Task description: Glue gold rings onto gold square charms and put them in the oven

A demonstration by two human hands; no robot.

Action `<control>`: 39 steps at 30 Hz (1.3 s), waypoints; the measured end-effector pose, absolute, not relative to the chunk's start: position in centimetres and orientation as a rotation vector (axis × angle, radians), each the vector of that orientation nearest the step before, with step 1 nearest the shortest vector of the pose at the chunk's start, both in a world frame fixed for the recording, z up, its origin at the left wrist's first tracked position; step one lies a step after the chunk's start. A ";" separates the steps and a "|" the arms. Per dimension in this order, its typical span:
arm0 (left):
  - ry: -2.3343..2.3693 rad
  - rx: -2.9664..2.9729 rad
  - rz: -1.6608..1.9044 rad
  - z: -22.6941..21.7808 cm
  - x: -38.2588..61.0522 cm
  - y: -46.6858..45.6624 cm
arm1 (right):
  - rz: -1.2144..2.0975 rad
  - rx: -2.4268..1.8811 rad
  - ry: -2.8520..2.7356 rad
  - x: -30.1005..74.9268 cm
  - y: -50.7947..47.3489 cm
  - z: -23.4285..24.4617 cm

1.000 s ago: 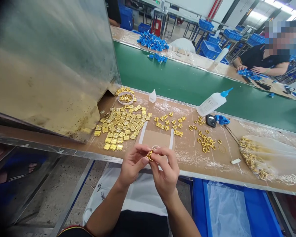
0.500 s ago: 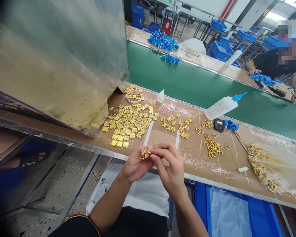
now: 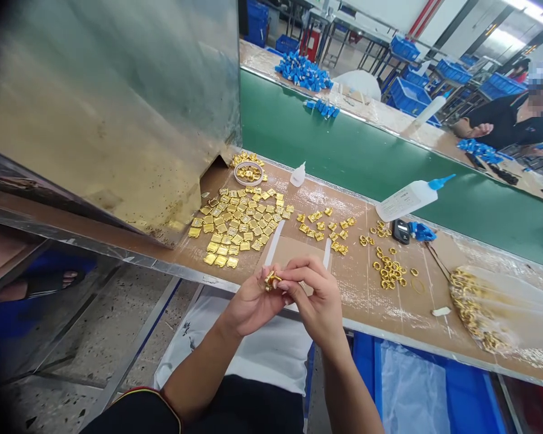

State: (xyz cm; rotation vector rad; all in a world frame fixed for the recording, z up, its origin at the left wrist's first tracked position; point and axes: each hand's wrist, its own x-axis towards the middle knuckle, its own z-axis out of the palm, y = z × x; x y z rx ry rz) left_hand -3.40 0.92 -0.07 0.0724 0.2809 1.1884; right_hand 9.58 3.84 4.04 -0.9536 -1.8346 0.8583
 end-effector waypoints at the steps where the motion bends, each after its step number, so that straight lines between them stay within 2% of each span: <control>1: 0.285 0.063 1.189 -0.1 -3.4 0.9 | 0.855 -0.961 -1.827 9.6 3.8 3.9; 16: 0.202 -0.029 1.195 0.2 -3.4 0.6 | 0.993 -0.943 -1.737 9.2 3.2 2.5; 26: 0.278 -0.374 1.134 1.5 -3.5 1.0 | 0.809 -0.958 -1.752 9.2 2.2 1.8; 39: 0.276 -0.333 1.185 1.7 -2.9 0.7 | 0.812 -0.975 -1.730 8.8 2.1 1.9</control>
